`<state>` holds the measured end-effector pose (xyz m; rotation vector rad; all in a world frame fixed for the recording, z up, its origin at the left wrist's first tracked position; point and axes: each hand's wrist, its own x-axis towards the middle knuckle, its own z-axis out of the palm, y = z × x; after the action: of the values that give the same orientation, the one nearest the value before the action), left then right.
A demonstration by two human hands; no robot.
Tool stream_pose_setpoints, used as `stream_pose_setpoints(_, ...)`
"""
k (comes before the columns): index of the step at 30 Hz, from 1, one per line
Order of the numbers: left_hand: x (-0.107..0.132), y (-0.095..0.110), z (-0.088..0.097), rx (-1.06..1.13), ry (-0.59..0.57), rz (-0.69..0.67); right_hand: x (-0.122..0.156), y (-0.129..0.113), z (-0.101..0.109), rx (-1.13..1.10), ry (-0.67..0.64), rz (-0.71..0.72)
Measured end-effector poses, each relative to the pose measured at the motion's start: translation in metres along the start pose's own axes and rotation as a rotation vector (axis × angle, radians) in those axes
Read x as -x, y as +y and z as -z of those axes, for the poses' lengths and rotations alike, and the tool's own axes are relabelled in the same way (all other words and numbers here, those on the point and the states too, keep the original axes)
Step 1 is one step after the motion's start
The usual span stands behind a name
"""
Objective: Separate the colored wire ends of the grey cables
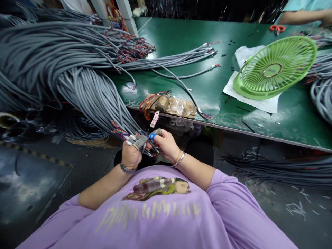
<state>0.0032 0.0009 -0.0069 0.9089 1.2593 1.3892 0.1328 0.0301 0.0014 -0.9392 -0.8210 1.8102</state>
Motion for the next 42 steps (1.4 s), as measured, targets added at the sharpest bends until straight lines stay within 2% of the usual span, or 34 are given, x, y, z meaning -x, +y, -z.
stream_pose_setpoints(5, 0.0, 0.011, -0.002, 0.024, -0.001, -0.006, -0.004, 0.0, 0.009, -0.088, 0.01, -0.024)
stream_pose_setpoints(8, -0.003, 0.02, 0.0, 0.059, -0.079, 0.041, -0.017, -0.007, 0.016, -0.165, 0.021, -0.074)
stream_pose_setpoints(10, -0.007, 0.026, 0.001, 0.071, -0.156, 0.087, -0.026, -0.013, 0.019, -0.154, -0.024, -0.139)
stream_pose_setpoints(13, -0.015, 0.031, 0.002, 0.073, -0.252, 0.144, -0.037, -0.021, 0.017, -0.13, -0.174, -0.177)
stream_pose_setpoints(15, -0.019, 0.033, 0.002, 0.079, -0.288, 0.172, -0.04, -0.024, 0.014, -0.107, -0.219, -0.104)
stream_pose_setpoints(16, -0.021, 0.033, 0.002, 0.084, -0.298, 0.179, -0.04, -0.024, 0.013, -0.083, -0.195, -0.039)
stream_pose_setpoints(19, -0.026, 0.033, -0.001, 0.095, -0.315, 0.179, -0.043, -0.02, 0.01, 0.02, -0.012, 0.169)
stream_pose_setpoints(21, -0.028, 0.033, -0.003, 0.099, -0.32, 0.179, -0.045, -0.017, 0.008, 0.033, 0.029, 0.205)
stream_pose_setpoints(26, -0.029, 0.034, -0.01, 0.074, -0.311, 0.206, -0.051, -0.019, 0.003, -0.185, -0.068, -0.006)
stream_pose_setpoints(29, -0.029, 0.034, -0.012, 0.056, -0.302, 0.207, -0.053, -0.021, 0.0, -0.274, -0.035, -0.021)
stream_pose_setpoints(34, -0.029, 0.033, -0.014, 0.024, -0.323, 0.196, -0.054, -0.019, -0.002, -0.302, -0.009, -0.011)
stream_pose_setpoints(42, -0.017, 0.031, -0.009, 0.022, -0.283, 0.136, -0.044, -0.023, 0.004, -0.342, -0.126, -0.159)
